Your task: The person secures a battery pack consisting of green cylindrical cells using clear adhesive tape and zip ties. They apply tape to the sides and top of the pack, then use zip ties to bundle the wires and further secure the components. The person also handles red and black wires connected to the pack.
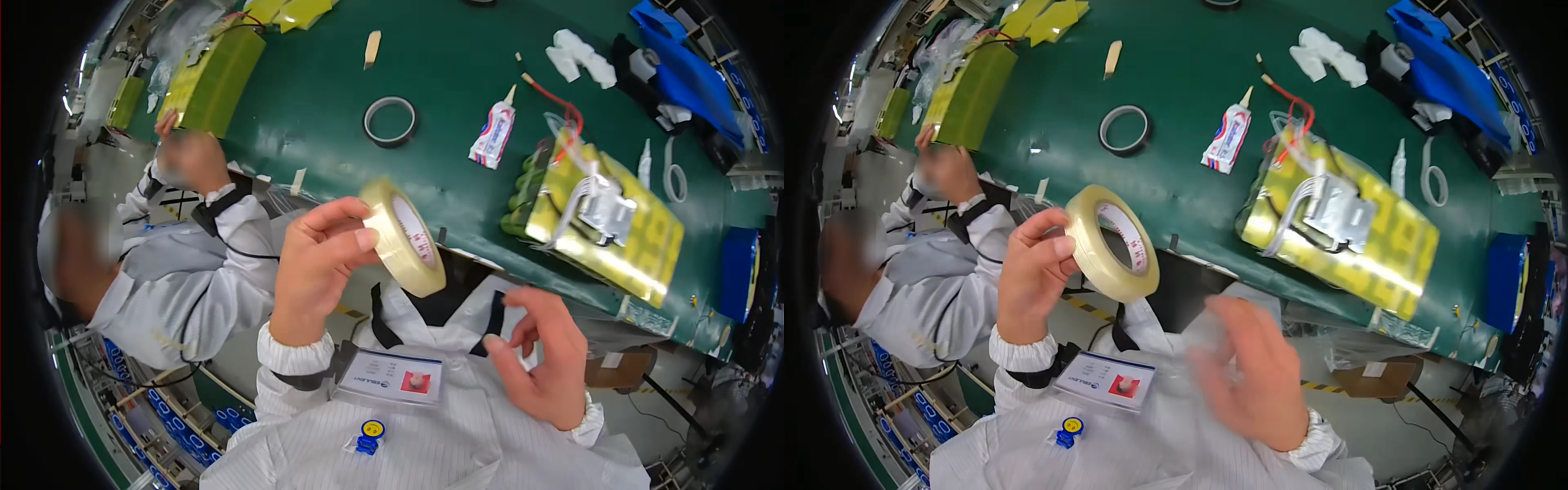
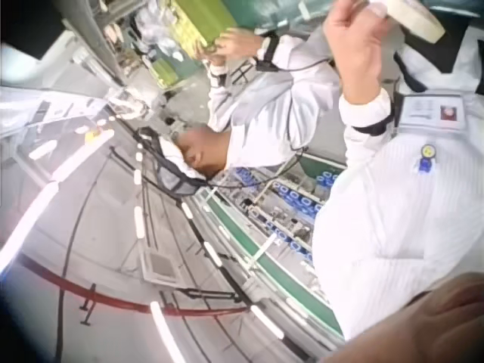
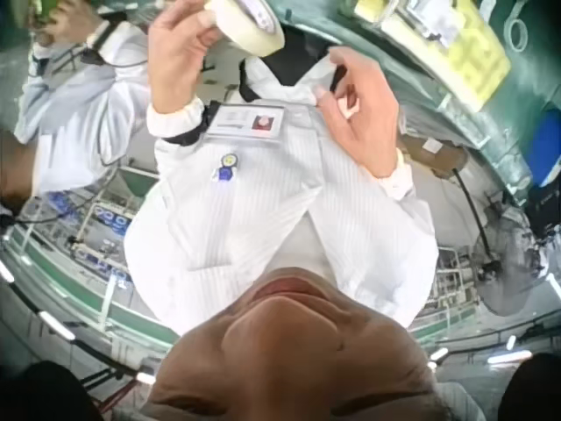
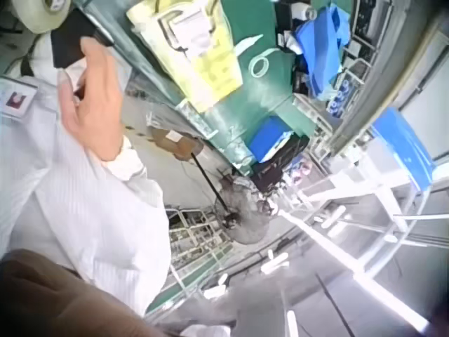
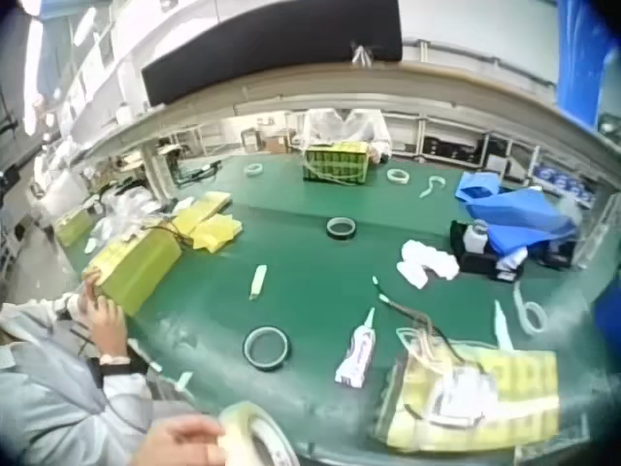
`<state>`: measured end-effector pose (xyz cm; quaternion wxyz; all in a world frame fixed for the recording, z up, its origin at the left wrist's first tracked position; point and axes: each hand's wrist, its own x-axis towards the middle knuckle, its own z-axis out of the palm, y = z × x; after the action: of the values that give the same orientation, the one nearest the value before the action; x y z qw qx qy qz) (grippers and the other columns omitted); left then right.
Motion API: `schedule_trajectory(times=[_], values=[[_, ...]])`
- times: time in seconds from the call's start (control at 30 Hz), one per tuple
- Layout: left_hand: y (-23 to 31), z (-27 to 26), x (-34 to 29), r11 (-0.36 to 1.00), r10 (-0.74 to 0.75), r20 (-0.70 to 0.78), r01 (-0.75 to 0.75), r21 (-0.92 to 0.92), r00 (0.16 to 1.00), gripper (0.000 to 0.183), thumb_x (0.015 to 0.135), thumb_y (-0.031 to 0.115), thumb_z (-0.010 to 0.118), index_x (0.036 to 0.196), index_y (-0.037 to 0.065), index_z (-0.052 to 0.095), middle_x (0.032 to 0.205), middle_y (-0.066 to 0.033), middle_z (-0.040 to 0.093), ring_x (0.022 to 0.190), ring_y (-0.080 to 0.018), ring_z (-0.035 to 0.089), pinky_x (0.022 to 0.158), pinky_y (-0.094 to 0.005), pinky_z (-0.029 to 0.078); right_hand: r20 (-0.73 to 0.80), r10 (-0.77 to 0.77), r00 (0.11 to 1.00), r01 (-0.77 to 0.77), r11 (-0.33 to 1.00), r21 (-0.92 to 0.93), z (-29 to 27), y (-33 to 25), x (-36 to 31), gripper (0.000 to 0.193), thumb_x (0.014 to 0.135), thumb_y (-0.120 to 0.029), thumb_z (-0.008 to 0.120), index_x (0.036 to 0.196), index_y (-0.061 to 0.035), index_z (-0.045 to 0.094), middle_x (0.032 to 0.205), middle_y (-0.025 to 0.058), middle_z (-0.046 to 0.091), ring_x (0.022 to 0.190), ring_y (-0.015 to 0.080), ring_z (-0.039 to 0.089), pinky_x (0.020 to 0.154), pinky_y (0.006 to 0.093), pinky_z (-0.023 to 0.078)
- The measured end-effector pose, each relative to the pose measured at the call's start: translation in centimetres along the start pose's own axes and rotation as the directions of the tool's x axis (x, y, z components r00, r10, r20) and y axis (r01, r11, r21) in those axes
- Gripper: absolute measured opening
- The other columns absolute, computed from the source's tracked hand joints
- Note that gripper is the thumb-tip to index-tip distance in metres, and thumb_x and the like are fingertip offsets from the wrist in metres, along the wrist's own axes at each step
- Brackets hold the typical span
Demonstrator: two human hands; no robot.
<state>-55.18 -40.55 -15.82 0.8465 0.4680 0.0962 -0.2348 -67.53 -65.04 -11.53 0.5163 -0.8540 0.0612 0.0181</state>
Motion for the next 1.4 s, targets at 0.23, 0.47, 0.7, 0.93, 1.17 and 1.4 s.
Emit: schedule_trajectory(times=[0.23, 0.47, 0.7, 0.93, 1.17, 1.4], values=[[-7.2, -4.6, 1.0, 0.993, 0.115, 0.200, -0.114, -0.017, 0.973, 0.031, 0.082, 0.001, 0.070, 0.113, -0.002, 0.064, 0.103, -0.0150, 0.071, 0.086, -0.0200, 0.071, 0.076, -0.0336, 0.061, 0.184, -0.391, 0.902, 0.422, 0.887, -0.186, 8.9, 8.3, 1.8, 0.046, 0.079, -0.020, 0.077, 0.117, -0.0008, 0.059, 0.105, 0.0117, 0.058, 0.081, 0.0249, 0.064, 0.063, 0.0341, 0.054], [-11.4, -8.4, -5.8, 0.834, 0.542, 0.115, -0.549, 0.047, 0.833, 0.054, 0.088, 0.018, 0.066, 0.132, -0.005, 0.044, 0.115, -0.0179, 0.067, 0.109, -0.0293, 0.065, 0.097, -0.0426, 0.051, 0.118, -0.481, 0.869, 0.450, 0.866, 0.220, 14.7, 8.1, -0.3, 0.035, 0.081, -0.019, 0.078, 0.102, 0.0025, 0.060, 0.094, 0.0102, 0.057, 0.069, 0.0183, 0.062, 0.056, 0.0298, 0.048], [-13.2, -10.2, -8.0, 0.855, 0.368, 0.198, -0.414, 0.313, 0.908, 0.035, 0.099, 0.018, 0.059, 0.125, -0.005, 0.053, 0.110, -0.0127, 0.068, 0.096, -0.0107, 0.061, 0.084, -0.0240, 0.047, 0.262, -0.469, 0.844, 0.467, 0.881, 0.073, 14.9, 6.8, 0.6, 0.026, 0.082, -0.012, 0.077, 0.099, 0.0037, 0.065, 0.082, 0.0067, 0.062, 0.066, 0.0092, 0.058, 0.056, 0.0243, 0.046], [-13.9, -11.8, -6.9, 0.898, 0.201, 0.302, -0.298, 0.323, 0.932, 0.029, 0.101, 0.020, 0.053, 0.116, -0.005, 0.052, 0.083, -0.0135, 0.069, 0.075, -0.0173, 0.066, 0.075, -0.0292, 0.053, 0.362, -0.135, 0.923, 0.048, 0.970, 0.238, 12.5, 5.8, 5.8, 0.024, 0.089, -0.017, 0.071, 0.099, 0.0046, 0.069, 0.086, 0.0048, 0.068, 0.079, 0.0091, 0.060, 0.072, 0.0251, 0.049], [-14.4, -11.8, -3.8, 0.941, 0.134, 0.309, -0.219, 0.259, 0.941, 0.029, 0.098, 0.019, 0.062, 0.115, -0.004, 0.056, 0.081, -0.0071, 0.068, 0.065, -0.0090, 0.062, 0.061, -0.0221, 0.048, 0.450, -0.085, 0.889, -0.034, 0.967, 0.251, 13.9, 7.1, 9.1, 0.019, 0.088, -0.014, 0.072, 0.091, 0.0042, 0.069, 0.082, 0.0042, 0.068, 0.073, 0.0095, 0.060, 0.070, 0.0254, 0.050], [-13.1, -12.1, -1.7, 0.905, 0.141, 0.143, -0.186, 0.382, 0.980, 0.032, 0.098, 0.023, 0.062, 0.111, -0.006, 0.058, 0.069, -0.0068, 0.066, 0.055, -0.0091, 0.061, 0.053, -0.0235, 0.047, 0.234, -0.070, 0.970, 0.087, 0.994, -0.064, 14.7, 6.3, 13.2, 0.016, 0.087, -0.013, 0.071, 0.088, 0.0027, 0.069, 0.076, -0.0006, 0.063, 0.069, 0.0056, 0.055, 0.064, 0.0244, 0.046]])
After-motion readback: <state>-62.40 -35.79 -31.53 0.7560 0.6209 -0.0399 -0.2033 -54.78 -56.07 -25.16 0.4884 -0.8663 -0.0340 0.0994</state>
